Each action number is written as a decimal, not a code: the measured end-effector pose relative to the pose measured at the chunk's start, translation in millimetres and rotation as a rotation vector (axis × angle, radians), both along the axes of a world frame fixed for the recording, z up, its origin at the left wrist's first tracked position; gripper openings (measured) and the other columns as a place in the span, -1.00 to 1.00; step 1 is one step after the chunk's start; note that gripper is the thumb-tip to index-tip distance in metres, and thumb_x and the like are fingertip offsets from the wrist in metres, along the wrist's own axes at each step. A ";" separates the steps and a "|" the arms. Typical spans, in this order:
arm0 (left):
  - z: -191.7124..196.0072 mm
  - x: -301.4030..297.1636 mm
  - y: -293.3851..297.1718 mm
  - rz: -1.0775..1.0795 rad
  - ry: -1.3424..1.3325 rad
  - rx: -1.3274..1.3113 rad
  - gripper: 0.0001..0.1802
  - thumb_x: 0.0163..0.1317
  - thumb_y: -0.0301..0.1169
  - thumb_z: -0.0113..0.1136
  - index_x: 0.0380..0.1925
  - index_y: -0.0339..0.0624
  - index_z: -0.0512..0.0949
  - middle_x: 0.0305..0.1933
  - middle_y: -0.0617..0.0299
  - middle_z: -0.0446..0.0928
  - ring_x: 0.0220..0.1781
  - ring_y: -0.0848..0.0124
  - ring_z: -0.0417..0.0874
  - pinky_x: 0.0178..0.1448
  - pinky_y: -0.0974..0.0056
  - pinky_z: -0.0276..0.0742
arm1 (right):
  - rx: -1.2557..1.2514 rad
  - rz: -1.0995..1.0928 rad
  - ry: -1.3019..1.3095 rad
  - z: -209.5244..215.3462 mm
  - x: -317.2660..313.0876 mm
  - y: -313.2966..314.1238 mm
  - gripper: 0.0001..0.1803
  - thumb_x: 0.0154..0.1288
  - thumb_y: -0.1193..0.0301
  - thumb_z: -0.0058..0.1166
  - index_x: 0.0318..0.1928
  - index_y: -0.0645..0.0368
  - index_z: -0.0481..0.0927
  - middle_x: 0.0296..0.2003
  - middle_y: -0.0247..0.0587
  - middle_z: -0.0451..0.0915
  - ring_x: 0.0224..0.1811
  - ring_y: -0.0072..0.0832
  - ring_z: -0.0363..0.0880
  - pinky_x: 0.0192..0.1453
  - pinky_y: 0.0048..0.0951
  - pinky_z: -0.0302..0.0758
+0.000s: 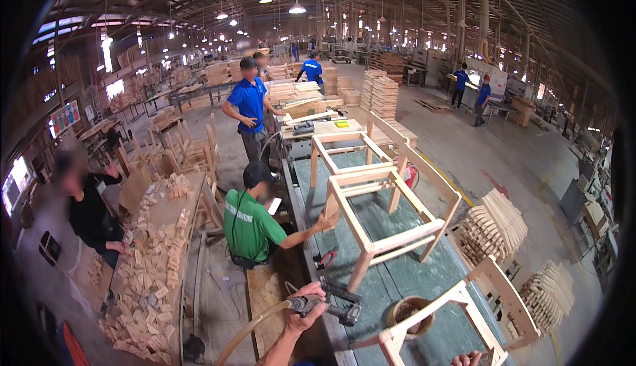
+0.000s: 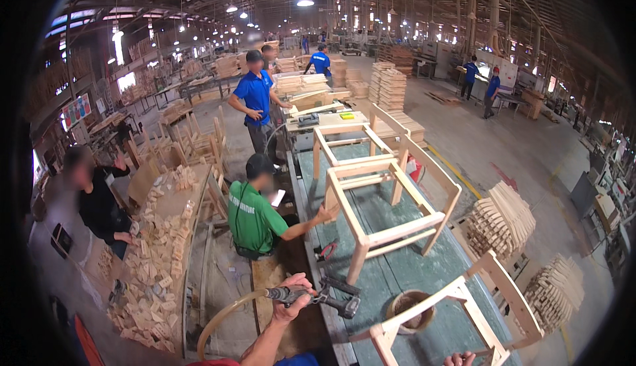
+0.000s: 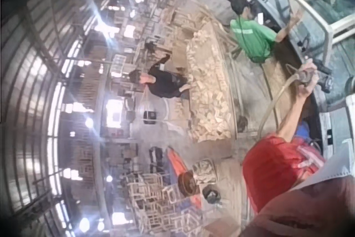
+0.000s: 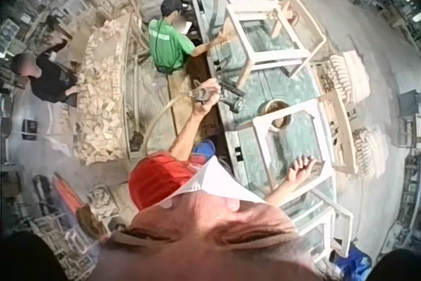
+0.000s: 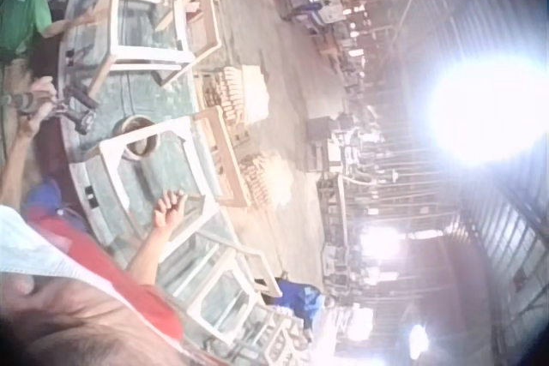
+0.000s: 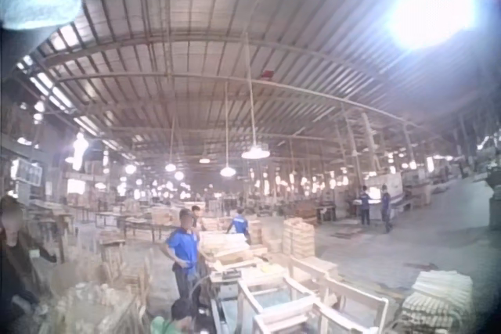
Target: The person uses a pneumatic drill to drive screws into wooden chair frames on an assembly line. They repeatedly pick up screws, align the drill, and fasten joints on multiple chair frames while other workers perform similar tasks nearby.
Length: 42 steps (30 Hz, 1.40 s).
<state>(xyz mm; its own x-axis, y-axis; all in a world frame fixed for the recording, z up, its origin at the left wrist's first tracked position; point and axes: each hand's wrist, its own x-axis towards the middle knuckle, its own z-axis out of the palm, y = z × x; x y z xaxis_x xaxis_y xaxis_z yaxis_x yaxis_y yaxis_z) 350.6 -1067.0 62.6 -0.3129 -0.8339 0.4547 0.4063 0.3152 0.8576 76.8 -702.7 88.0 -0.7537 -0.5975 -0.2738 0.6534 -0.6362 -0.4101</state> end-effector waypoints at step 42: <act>71.5 -226.1 125.1 -1.104 -0.020 -1.424 -0.15 -0.43 -0.30 0.58 0.07 -0.10 0.54 0.05 0.10 0.57 0.11 0.09 0.55 0.18 0.05 0.50 | 0.391 0.347 0.167 -29.4 3.7 -111.0 -0.53 0.49 0.00 -0.04 0.04 0.13 0.60 -0.11 -0.22 0.63 -0.10 -0.41 0.53 0.11 -0.29 0.32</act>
<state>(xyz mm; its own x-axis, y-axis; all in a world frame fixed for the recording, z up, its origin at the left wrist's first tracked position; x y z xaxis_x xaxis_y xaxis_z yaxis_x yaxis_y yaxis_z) 124.5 -941.9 134.1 -0.4091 0.7276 0.5506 0.9113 0.3568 0.2057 80.5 -813.7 58.6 -0.5823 -0.6967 -0.4190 0.7040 -0.1743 -0.6885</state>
